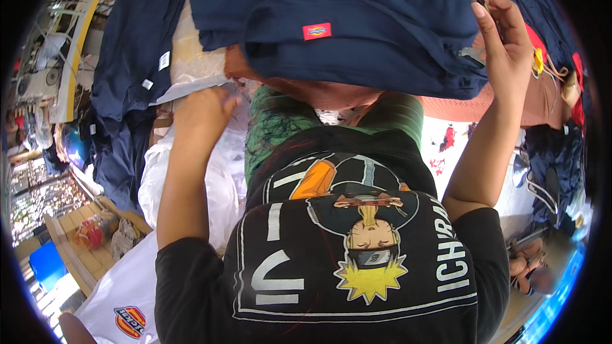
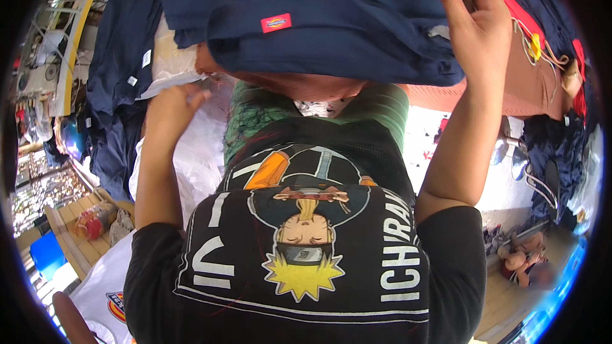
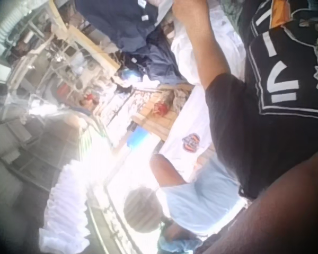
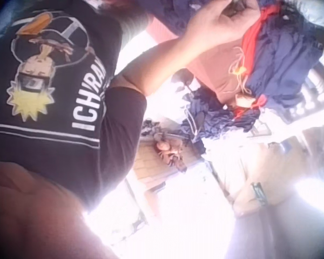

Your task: The person trims excess threads from several dark blue shirts using snips, handling each garment one at a time on a workspace.

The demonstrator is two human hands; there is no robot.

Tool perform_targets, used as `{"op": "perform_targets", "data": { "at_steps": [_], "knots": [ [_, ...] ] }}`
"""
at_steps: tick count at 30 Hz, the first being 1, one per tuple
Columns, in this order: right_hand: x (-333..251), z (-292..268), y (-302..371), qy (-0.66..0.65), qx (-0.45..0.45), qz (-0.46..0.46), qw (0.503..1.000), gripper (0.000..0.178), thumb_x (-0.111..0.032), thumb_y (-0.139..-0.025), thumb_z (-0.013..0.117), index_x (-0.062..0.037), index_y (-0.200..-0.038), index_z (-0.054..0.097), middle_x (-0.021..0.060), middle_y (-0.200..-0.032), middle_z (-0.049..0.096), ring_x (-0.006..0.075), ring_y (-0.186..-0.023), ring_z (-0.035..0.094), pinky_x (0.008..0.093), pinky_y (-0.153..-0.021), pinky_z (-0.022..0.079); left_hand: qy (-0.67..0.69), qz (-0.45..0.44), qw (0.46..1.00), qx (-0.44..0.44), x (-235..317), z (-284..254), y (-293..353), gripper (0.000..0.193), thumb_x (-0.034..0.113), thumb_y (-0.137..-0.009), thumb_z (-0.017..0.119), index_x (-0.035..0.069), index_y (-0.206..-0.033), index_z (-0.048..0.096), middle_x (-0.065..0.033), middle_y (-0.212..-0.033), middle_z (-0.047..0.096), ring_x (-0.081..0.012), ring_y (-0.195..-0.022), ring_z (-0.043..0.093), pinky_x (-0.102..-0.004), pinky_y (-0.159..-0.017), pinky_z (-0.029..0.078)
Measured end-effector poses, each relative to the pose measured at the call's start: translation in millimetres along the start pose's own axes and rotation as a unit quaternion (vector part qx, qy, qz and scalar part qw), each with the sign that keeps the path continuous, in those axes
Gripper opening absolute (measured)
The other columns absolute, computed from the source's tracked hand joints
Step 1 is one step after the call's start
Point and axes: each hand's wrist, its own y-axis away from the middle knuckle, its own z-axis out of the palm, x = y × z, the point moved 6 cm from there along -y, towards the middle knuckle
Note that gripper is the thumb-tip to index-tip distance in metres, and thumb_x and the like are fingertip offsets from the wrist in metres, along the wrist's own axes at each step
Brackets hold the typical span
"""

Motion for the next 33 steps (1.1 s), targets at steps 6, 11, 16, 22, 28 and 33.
{"op": "perform_targets", "data": {
  "at_steps": [6, 11, 16, 22, 28, 33],
  "knots": [
    [-5, -7, 2, -0.029, -0.021, -0.010, 0.999, 0.027, -0.008, -0.093, 0.064, 0.0009, -0.119, 0.060, 0.0035, -0.104, 0.066, 0.0076, -0.096, 0.059, 0.0190, -0.087, 0.043, 0.130, 0.130, 0.927, 0.326, 40, -51, -29, 0.042, 0.035, -0.082, 0.072, 0.002, -0.106, 0.067, -0.0171, -0.098, 0.068, -0.0338, -0.089, 0.067, -0.0397, -0.078, 0.052],
    [-19, -33, 3, 0.023, 0.066, 0.058, 0.996, 0.021, -0.010, -0.088, 0.070, -0.0021, -0.107, 0.065, -0.0029, -0.081, 0.061, 0.0037, -0.071, 0.051, 0.0183, -0.066, 0.040, 0.275, 0.196, 0.877, 0.342, 44, -103, -44, 0.033, 0.027, -0.086, 0.068, -0.001, -0.104, 0.066, -0.0148, -0.101, 0.069, -0.0266, -0.091, 0.067, -0.0335, -0.080, 0.051],
    [-9, -81, -8, 0.041, 0.206, 0.026, 0.977, 0.023, -0.011, -0.089, 0.070, -0.0027, -0.109, 0.064, -0.0037, -0.088, 0.058, 0.0036, -0.079, 0.052, 0.0180, -0.072, 0.042, 0.687, 0.124, 0.511, 0.501, -117, -215, -75, 0.034, 0.024, -0.095, 0.055, -0.003, -0.115, 0.061, -0.0125, -0.110, 0.066, -0.0257, -0.096, 0.065, -0.0372, -0.086, 0.052],
    [44, -54, -41, -0.038, 0.200, 0.090, 0.975, 0.013, -0.012, -0.090, 0.069, -0.0043, -0.100, 0.066, -0.0041, -0.087, 0.062, 0.0033, -0.078, 0.052, 0.0186, -0.072, 0.043, 0.786, -0.047, 0.427, 0.445, -320, -210, -133, 0.045, 0.028, -0.097, 0.051, -0.001, -0.132, 0.050, -0.0161, -0.127, 0.058, -0.0311, -0.115, 0.056, -0.0406, -0.102, 0.041],
    [108, -16, -109, 0.064, 0.059, 0.104, 0.991, 0.018, -0.016, -0.091, 0.064, -0.0024, -0.101, 0.070, 0.0061, -0.092, 0.071, 0.0144, -0.087, 0.065, 0.0289, -0.081, 0.049, 0.510, 0.128, 0.733, 0.431, -42, -138, -88, 0.050, 0.030, -0.094, 0.061, 0.005, -0.135, 0.047, -0.0095, -0.133, 0.052, -0.0201, -0.124, 0.046, -0.0356, -0.104, 0.035],
    [149, 44, -178, 0.050, -0.037, 0.242, 0.968, 0.037, -0.028, -0.084, 0.073, 0.0012, -0.106, 0.069, 0.0099, -0.098, 0.071, 0.0173, -0.093, 0.066, 0.0290, -0.085, 0.049, 0.206, 0.255, 0.867, 0.375, 64, -61, -53, 0.059, 0.022, -0.076, 0.079, 0.007, -0.127, 0.053, -0.0137, -0.132, 0.050, -0.0298, -0.125, 0.047, -0.0432, -0.105, 0.033]
  ]
}}
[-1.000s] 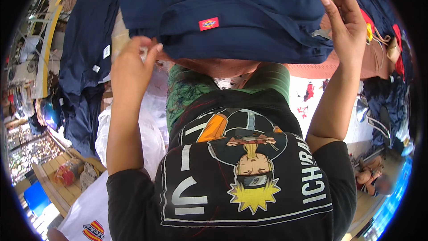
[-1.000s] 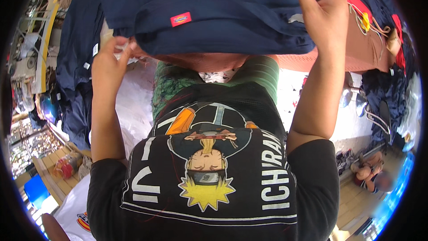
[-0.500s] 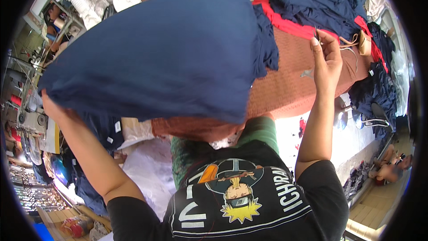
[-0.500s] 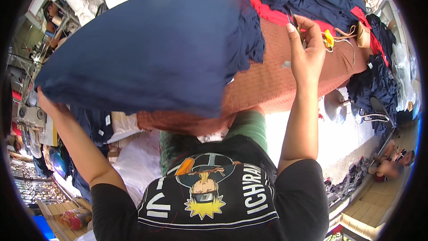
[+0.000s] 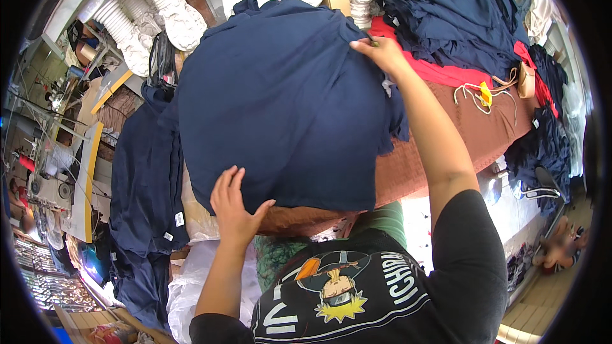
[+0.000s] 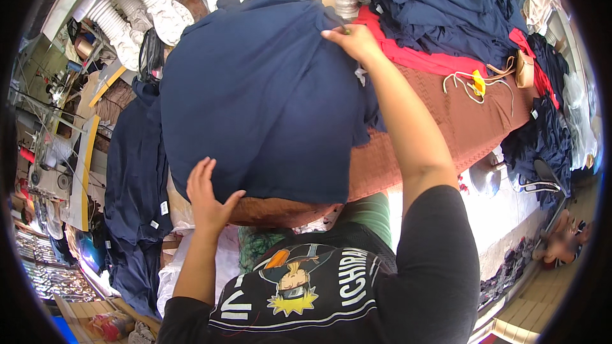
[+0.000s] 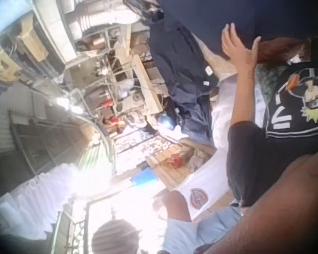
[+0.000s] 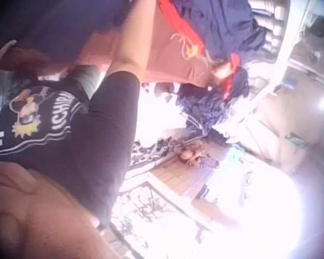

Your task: The person trims excess threads from several dark blue shirts using snips, handling each garment one at a time on a workspace.

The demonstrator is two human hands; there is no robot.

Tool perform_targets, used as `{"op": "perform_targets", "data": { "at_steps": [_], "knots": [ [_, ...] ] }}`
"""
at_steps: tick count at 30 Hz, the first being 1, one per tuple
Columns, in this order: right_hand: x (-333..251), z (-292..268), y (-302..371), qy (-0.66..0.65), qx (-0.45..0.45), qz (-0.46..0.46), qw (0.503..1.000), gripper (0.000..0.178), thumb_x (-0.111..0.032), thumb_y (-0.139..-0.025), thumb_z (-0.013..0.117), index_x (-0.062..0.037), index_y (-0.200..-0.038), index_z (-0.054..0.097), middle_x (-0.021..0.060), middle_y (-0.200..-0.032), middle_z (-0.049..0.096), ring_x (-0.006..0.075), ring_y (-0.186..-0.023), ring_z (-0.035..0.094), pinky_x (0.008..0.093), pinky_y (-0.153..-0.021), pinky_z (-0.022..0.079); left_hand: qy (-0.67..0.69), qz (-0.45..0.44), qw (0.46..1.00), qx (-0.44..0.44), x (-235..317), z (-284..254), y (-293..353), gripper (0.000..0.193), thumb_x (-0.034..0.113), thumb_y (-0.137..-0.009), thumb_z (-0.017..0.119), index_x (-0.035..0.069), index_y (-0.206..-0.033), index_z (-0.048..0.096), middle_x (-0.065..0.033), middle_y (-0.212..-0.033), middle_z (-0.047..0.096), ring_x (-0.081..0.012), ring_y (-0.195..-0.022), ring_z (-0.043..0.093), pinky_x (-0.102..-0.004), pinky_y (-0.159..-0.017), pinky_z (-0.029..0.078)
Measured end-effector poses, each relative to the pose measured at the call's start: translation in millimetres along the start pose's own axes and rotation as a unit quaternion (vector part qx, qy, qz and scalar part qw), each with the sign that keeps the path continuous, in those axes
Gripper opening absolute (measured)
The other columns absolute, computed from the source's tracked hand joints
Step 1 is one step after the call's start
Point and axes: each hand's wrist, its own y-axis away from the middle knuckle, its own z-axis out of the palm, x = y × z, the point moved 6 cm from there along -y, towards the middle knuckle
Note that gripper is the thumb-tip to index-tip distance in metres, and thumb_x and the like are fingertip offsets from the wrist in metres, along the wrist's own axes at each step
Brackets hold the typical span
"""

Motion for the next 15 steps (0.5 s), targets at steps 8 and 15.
{"op": "perform_targets", "data": {
  "at_steps": [8, 15],
  "knots": [
    [-95, -14, 20, -0.243, 0.024, -0.150, 0.958, 0.014, -0.024, -0.089, 0.069, -0.0106, -0.088, 0.064, -0.0125, -0.062, 0.044, -0.0008, -0.052, 0.037, 0.0182, -0.047, 0.028, 0.172, -0.159, 0.956, 0.175, -54, -52, -15, 0.015, 0.008, -0.093, 0.060, 0.001, -0.106, 0.059, -0.0073, -0.098, 0.061, -0.0161, -0.093, 0.056, -0.0283, -0.086, 0.044],
    [-120, -24, 145, -0.148, -0.106, -0.159, 0.970, 0.018, -0.019, -0.086, 0.073, -0.0022, -0.089, 0.068, -0.0089, -0.072, 0.056, 0.0027, -0.066, 0.047, 0.0219, -0.059, 0.039, -0.004, -0.135, 0.936, 0.326, -90, -157, 15, 0.022, 0.016, -0.096, 0.054, -0.002, -0.105, 0.063, -0.0128, -0.098, 0.065, -0.0194, -0.091, 0.060, -0.0310, -0.086, 0.046]
  ]
}}
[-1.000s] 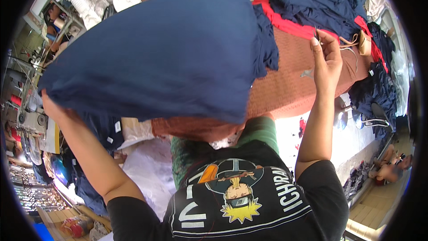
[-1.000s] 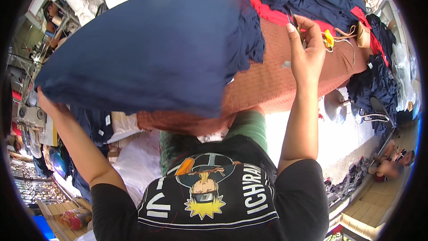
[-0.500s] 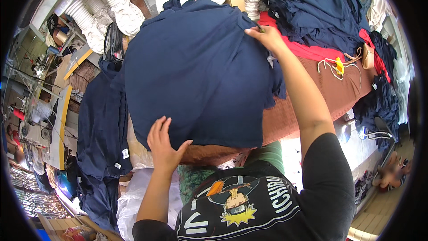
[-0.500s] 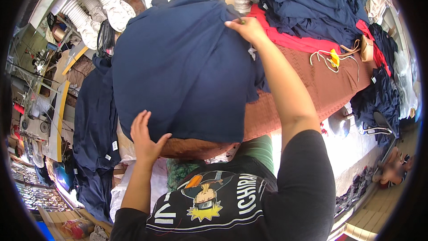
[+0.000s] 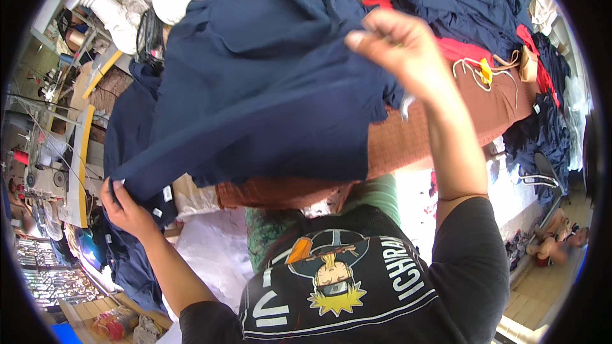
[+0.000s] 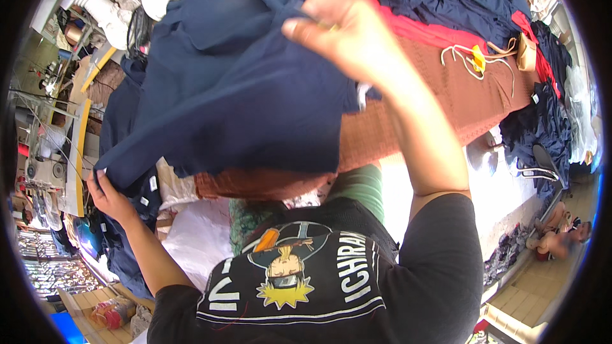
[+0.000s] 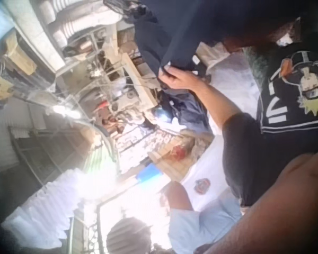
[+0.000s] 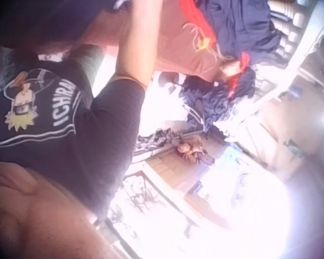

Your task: The person trims excess threads from several dark blue shirts using snips, handling each garment one at a time on a workspace.

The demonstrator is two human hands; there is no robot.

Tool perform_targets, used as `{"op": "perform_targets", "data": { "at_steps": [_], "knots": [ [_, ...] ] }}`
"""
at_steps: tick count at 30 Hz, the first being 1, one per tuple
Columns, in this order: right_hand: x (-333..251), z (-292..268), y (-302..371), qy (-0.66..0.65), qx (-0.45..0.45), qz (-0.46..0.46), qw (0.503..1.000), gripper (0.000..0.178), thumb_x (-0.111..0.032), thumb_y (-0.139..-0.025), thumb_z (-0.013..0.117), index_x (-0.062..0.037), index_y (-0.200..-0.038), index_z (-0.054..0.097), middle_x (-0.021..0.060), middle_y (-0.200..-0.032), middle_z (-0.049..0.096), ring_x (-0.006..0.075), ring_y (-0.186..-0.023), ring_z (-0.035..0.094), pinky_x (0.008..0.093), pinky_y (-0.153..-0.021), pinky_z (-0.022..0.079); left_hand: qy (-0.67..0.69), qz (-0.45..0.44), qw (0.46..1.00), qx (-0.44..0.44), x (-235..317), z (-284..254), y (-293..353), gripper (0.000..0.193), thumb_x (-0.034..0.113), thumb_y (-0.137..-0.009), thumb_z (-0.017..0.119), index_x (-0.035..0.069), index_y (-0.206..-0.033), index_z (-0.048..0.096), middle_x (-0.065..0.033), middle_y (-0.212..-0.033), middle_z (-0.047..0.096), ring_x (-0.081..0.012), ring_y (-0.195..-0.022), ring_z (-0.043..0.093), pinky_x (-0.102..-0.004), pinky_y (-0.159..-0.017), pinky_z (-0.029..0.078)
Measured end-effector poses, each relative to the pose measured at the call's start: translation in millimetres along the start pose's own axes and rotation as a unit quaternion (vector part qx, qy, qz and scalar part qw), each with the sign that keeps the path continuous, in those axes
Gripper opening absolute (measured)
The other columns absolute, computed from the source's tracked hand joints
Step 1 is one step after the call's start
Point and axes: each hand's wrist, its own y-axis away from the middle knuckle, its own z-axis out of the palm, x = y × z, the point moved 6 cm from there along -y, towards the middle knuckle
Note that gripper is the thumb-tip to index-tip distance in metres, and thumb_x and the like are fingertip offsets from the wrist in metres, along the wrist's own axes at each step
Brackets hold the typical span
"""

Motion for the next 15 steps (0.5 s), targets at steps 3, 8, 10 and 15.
{"op": "perform_targets", "data": {
  "at_steps": [3, 8, 10, 15],
  "knots": [
    [66, 54, 32, -0.066, -0.108, 0.164, 0.978, 0.021, -0.025, -0.084, 0.076, -0.0062, -0.078, 0.068, -0.0094, -0.065, 0.051, 0.0028, -0.062, 0.043, 0.0220, -0.057, 0.036, -0.178, -0.039, 0.968, -0.173, -47, 31, 21, 0.024, 0.019, -0.094, 0.057, 0.001, -0.107, 0.065, -0.0176, -0.100, 0.067, -0.0243, -0.094, 0.064, -0.0324, -0.088, 0.047],
    [117, 82, 54, -0.141, -0.080, 0.241, 0.957, 0.027, -0.032, -0.087, 0.074, -0.0137, -0.073, 0.059, -0.0137, -0.059, 0.039, -0.0019, -0.049, 0.028, 0.0195, -0.043, 0.019, -0.162, 0.039, 0.954, -0.249, -44, 78, 61, 0.026, 0.009, -0.085, 0.062, 0.006, -0.111, 0.065, -0.0129, -0.121, 0.061, -0.0291, -0.117, 0.056, -0.0378, -0.099, 0.042],
    [121, 79, 55, -0.114, -0.069, 0.216, 0.967, 0.026, -0.031, -0.087, 0.074, -0.0138, -0.074, 0.059, -0.0141, -0.059, 0.040, -0.0023, -0.049, 0.028, 0.0193, -0.043, 0.020, -0.069, 0.111, 0.964, -0.233, 43, 100, 63, 0.031, 0.008, -0.082, 0.065, 0.008, -0.113, 0.064, -0.0112, -0.121, 0.061, -0.0287, -0.116, 0.055, -0.0390, -0.100, 0.041],
    [119, 77, 51, -0.086, -0.063, 0.200, 0.974, 0.022, -0.031, -0.087, 0.074, -0.0126, -0.080, 0.064, -0.0148, -0.060, 0.042, -0.0028, -0.050, 0.030, 0.0183, -0.044, 0.021, 0.145, 0.183, 0.902, -0.362, 173, 172, 113, 0.039, 0.018, -0.078, 0.076, 0.008, -0.114, 0.063, -0.0103, -0.120, 0.063, -0.0257, -0.115, 0.057, -0.0371, -0.101, 0.040]
  ]
}}
